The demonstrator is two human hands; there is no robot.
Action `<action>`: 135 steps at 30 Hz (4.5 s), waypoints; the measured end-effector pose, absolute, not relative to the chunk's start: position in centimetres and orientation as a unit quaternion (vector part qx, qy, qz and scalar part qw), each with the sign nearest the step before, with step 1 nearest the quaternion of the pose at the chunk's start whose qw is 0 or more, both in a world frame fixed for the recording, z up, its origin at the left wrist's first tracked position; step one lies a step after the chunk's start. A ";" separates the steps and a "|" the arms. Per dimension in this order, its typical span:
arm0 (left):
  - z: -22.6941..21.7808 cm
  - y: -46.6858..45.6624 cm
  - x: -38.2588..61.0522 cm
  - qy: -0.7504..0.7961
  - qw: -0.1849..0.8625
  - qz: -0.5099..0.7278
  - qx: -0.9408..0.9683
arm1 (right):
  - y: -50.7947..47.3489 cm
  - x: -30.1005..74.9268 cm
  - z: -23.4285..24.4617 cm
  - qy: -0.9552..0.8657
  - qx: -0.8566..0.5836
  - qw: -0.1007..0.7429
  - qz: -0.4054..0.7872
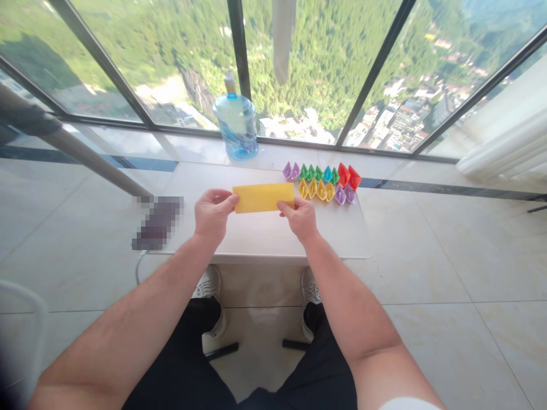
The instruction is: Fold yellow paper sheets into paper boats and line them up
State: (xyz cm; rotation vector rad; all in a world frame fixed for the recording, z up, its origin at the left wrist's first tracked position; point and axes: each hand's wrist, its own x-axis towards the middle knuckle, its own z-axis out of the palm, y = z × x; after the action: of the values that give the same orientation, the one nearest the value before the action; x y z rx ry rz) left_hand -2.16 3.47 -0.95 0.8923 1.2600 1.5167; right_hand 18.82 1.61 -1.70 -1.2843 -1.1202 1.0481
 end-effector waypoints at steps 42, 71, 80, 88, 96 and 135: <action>-0.8 3.4 -1.9 0.497 0.472 0.645 0.338 | 1.6 18.6 -2.2 -0.458 -0.526 0.557 0.451; 0.3 2.6 -2.0 0.491 0.295 0.542 0.615 | 1.5 18.1 1.4 -0.741 -0.486 0.457 0.074; 1.1 1.4 -0.3 0.443 0.244 0.509 0.696 | 1.4 17.2 3.0 -0.785 -0.476 0.367 0.148; 1.7 1.8 -0.3 0.439 0.431 0.532 0.581 | 1.2 17.3 3.8 -0.722 -0.545 0.372 0.206; -0.1 2.8 0.2 0.398 0.622 0.549 0.391 | 2.0 17.0 3.2 -0.520 -0.577 0.478 0.411; -0.5 2.5 0.7 0.443 0.593 0.562 0.370 | 1.8 14.9 0.8 -0.448 -0.557 0.549 0.434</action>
State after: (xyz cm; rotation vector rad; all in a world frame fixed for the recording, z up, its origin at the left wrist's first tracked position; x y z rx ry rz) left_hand 0.72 2.50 -0.54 0.8597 1.0304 1.3063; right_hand 14.86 1.78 0.84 -1.3197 -1.0599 1.0272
